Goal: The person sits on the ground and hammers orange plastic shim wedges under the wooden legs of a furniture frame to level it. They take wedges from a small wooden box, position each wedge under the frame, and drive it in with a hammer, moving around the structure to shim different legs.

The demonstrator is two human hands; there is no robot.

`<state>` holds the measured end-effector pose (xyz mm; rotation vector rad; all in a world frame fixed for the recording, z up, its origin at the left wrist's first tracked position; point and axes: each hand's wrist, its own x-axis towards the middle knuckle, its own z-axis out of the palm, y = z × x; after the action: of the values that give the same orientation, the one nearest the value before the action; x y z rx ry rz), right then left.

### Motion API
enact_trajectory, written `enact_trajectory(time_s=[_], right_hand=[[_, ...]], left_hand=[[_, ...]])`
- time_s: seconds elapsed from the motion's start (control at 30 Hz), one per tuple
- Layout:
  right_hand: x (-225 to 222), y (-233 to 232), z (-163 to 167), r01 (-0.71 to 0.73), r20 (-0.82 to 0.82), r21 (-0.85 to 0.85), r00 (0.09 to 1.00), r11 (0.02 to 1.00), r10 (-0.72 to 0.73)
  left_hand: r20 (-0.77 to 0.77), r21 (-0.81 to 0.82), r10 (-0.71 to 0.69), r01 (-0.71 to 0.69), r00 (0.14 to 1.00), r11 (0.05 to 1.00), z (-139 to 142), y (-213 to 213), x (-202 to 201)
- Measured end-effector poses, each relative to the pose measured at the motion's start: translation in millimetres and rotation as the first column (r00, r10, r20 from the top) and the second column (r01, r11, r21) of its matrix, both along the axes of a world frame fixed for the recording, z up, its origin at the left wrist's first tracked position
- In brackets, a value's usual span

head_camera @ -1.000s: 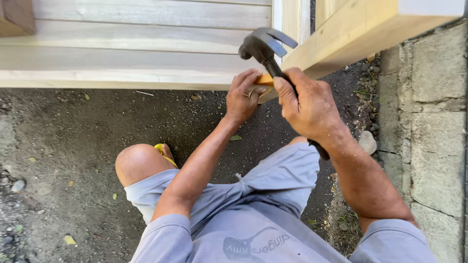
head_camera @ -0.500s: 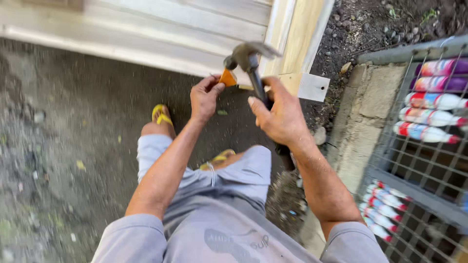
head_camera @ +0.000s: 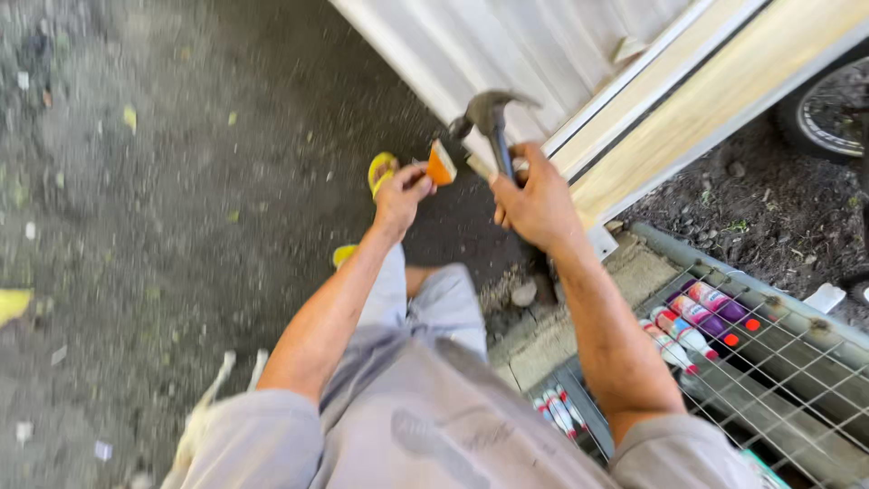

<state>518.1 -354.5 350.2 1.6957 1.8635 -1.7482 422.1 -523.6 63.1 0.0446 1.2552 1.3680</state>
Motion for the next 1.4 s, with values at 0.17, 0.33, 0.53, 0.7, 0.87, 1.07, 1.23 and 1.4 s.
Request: enact_trajectory(time_s=[0.17,0.33,0.53,0.7,0.87,1.07,1.23,1.4], right_hand=[[-25,7,-9,-0.156,0.042,0.005,0.987,0.988,0.156],[-55,19,-22,-0.429,0.149,-0.015,0.892,0.903,0.427],[-69,43,-56,-0.721,0.160,0.002,0.684,0.693,0.712],[-68,46,-96,-0.853,0.218,-0.065,0.494,0.518,0.842],[-64,31,-138,-0.917,0.314,-0.189,0.282,0.351,0.907],[-57,17,-197,-0.945,0.406,-0.243,0.106,0.219,0.908],[-58,8,-253,-0.952,0.451,-0.304,-0.181,-0.040,0.874],[-54,-1,-310,-0.909,0.393,-0.292,-0.398,-0.298,0.829]], left_hand=[[0.040,0.005,0.179,-0.180,0.983,0.984,-2,-15,-11],[0.062,-0.031,0.341,-0.339,0.938,0.940,-4,-25,-2],[0.099,-0.046,0.579,-0.578,0.809,0.815,-32,-26,68],[0.079,-0.071,0.754,-0.751,0.652,0.657,-69,-15,141],[0.208,-0.203,0.873,-0.853,0.442,0.480,-118,8,198],[0.206,-0.253,0.840,-0.802,0.502,0.541,-179,27,242],[0.071,-0.192,0.842,-0.821,0.535,0.538,-228,37,265],[0.166,-0.216,0.858,-0.831,0.486,0.512,-279,54,283]])
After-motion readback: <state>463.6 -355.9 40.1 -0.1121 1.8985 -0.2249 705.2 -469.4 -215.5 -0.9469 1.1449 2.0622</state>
